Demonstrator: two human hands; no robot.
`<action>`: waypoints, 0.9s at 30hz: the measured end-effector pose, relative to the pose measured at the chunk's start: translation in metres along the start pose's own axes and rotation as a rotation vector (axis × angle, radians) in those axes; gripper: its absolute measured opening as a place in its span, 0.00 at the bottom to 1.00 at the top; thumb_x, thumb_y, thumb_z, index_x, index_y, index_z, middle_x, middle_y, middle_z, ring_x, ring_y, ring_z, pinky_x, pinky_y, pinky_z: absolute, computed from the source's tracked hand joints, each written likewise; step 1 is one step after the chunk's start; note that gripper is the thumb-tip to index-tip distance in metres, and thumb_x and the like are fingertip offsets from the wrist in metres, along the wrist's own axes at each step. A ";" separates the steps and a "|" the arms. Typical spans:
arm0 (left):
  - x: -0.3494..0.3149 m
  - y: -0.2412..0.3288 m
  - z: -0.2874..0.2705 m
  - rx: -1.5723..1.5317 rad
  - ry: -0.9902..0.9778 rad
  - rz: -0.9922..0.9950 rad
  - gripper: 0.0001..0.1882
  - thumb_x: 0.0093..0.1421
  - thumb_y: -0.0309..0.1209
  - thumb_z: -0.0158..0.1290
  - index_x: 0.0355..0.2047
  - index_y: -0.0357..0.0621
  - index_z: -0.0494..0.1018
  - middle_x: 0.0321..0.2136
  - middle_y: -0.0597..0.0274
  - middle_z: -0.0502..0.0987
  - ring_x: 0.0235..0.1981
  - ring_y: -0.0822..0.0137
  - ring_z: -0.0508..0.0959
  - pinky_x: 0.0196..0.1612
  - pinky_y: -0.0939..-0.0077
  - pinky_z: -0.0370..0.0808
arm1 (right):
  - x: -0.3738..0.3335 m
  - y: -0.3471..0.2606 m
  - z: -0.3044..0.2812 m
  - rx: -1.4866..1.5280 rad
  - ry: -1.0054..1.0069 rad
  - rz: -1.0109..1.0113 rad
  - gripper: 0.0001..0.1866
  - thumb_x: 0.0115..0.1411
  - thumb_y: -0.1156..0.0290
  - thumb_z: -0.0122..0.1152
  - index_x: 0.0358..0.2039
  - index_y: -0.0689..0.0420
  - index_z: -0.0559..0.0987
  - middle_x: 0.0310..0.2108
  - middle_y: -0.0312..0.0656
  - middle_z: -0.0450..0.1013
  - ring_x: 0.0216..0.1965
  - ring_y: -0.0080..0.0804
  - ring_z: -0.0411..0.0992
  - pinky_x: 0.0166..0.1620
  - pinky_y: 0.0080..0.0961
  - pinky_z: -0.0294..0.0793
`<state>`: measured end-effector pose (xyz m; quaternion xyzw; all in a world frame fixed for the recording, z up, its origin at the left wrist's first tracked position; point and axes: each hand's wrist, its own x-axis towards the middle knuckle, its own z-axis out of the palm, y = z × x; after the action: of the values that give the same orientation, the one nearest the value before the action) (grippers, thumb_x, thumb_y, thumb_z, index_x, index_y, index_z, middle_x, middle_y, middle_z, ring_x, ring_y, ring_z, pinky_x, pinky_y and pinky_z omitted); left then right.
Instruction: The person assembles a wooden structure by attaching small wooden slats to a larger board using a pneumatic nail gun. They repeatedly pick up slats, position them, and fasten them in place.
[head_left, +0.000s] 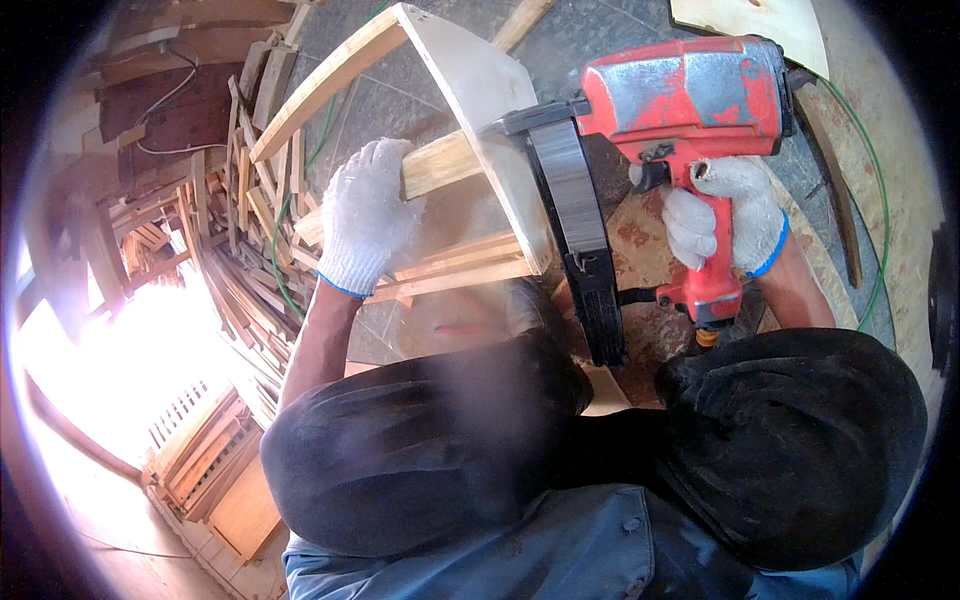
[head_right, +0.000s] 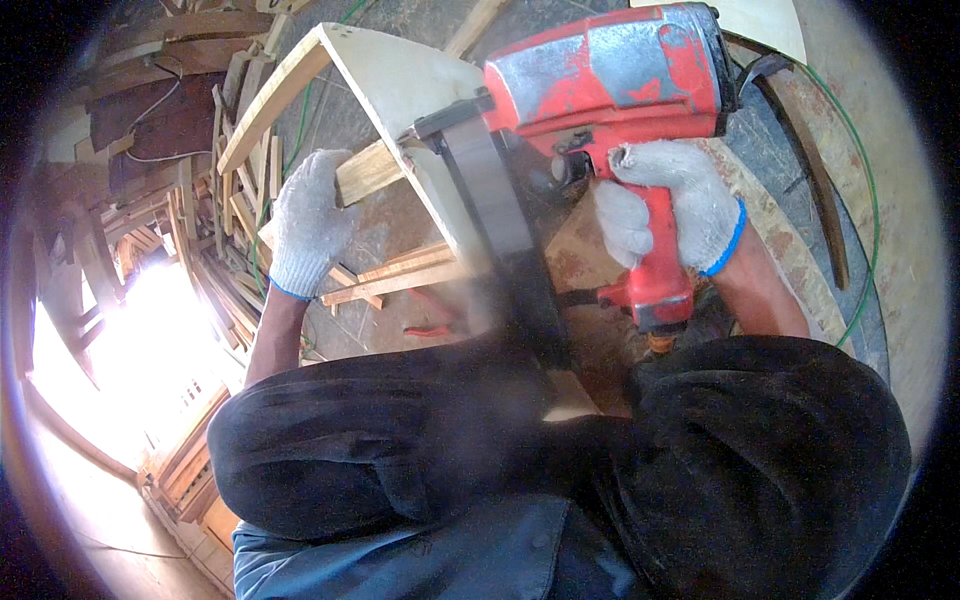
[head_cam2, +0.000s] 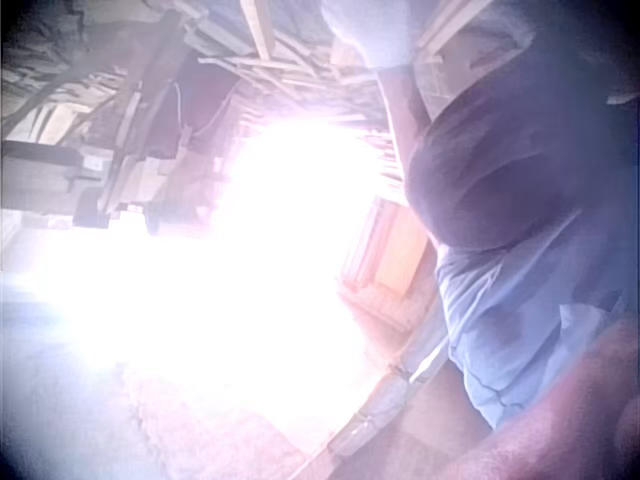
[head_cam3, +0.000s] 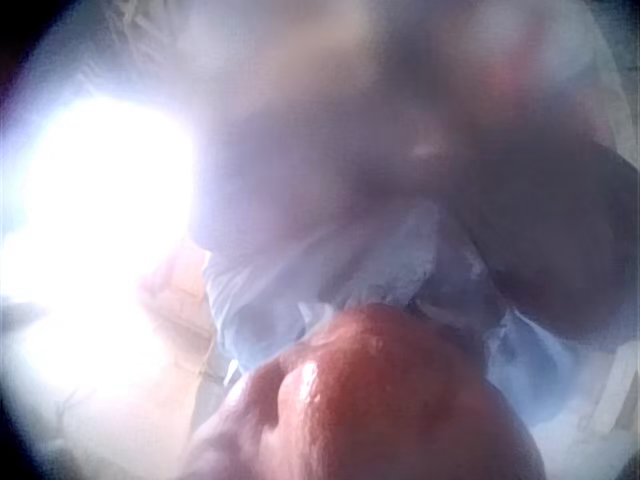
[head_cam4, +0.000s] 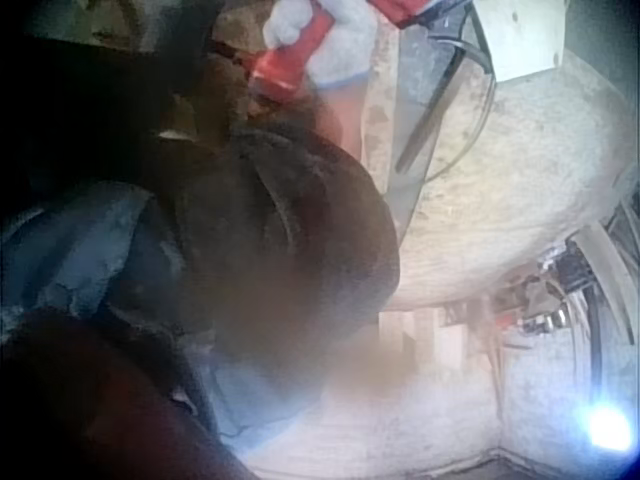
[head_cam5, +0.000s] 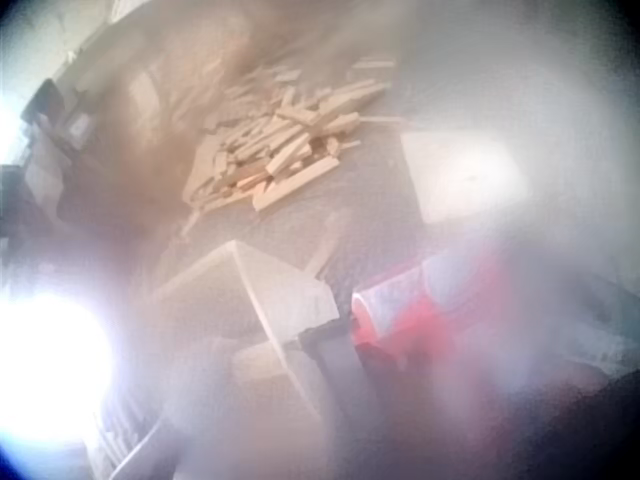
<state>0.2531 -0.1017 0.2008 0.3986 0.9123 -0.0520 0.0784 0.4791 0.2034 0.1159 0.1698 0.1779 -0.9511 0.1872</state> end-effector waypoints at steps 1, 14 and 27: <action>0.001 0.001 -0.001 -0.004 -0.004 -0.007 0.23 0.49 0.30 0.64 0.48 0.47 0.76 0.43 0.52 0.80 0.46 0.47 0.80 0.49 0.52 0.77 | 0.000 0.000 0.000 -0.019 0.008 -0.016 0.21 0.67 0.58 0.55 0.51 0.63 0.76 0.16 0.37 0.67 0.15 0.31 0.68 0.23 0.34 0.70; 0.005 0.004 -0.020 -0.132 -0.107 0.049 0.30 0.52 0.36 0.66 0.56 0.44 0.75 0.49 0.50 0.79 0.53 0.50 0.79 0.56 0.58 0.76 | -0.002 -0.003 -0.002 -0.009 0.134 -0.049 0.15 0.69 0.60 0.53 0.44 0.60 0.76 0.17 0.36 0.67 0.15 0.31 0.67 0.22 0.32 0.70; 0.089 -0.098 -0.030 -0.099 0.162 0.077 0.27 0.62 0.45 0.62 0.59 0.49 0.75 0.47 0.50 0.82 0.45 0.51 0.83 0.51 0.59 0.78 | -0.014 -0.019 -0.133 0.112 0.397 -0.106 0.17 0.71 0.51 0.53 0.36 0.51 0.75 0.18 0.32 0.65 0.18 0.27 0.66 0.25 0.30 0.70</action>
<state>0.1182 -0.0989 0.2166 0.4318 0.9011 0.0286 0.0260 0.5174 0.2776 0.0100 0.3544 0.1670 -0.9158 0.0885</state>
